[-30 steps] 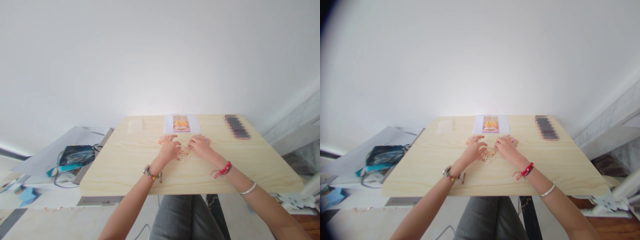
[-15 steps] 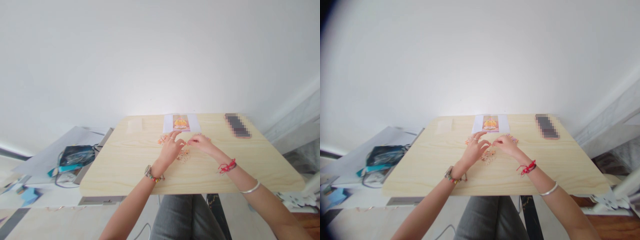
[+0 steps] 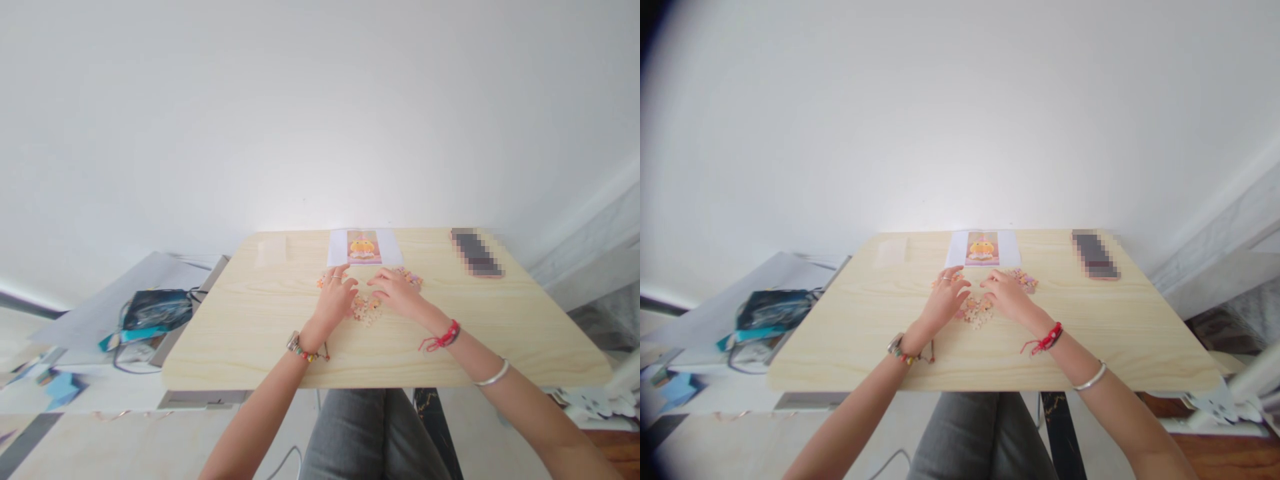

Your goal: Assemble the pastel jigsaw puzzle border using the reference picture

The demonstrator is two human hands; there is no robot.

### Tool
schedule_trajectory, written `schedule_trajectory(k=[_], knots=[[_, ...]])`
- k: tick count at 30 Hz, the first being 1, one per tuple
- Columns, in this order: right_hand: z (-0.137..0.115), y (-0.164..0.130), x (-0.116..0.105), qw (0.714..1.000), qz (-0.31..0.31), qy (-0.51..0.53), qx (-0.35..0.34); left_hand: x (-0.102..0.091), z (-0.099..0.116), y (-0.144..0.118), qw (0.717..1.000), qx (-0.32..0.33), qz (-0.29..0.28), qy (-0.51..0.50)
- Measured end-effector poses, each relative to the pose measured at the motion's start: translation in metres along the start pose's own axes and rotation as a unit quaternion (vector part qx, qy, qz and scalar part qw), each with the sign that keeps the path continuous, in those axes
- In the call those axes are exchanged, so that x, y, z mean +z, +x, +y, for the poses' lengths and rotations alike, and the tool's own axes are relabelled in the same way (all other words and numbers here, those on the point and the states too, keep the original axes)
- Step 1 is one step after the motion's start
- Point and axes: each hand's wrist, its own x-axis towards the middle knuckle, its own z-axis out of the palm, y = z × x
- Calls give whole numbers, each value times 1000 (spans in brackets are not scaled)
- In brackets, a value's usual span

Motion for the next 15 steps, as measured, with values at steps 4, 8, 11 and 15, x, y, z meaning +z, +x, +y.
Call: schedule_trajectory(k=[4,8,11,15], knots=[[-6,11,-1,999,-47,2,-18,0,-10,-1,999,-31,-31,4],[-15,25,1,998,-63,-4,-8,-4,-17,-1,998,-33,-49,1],[-19,34,7,997,-77,-8,8,-5,-19,1,997,-18,-71,-1],[-20,39,13,996,-86,-23,9,-1,-20,4,995,-10,-100,0]])
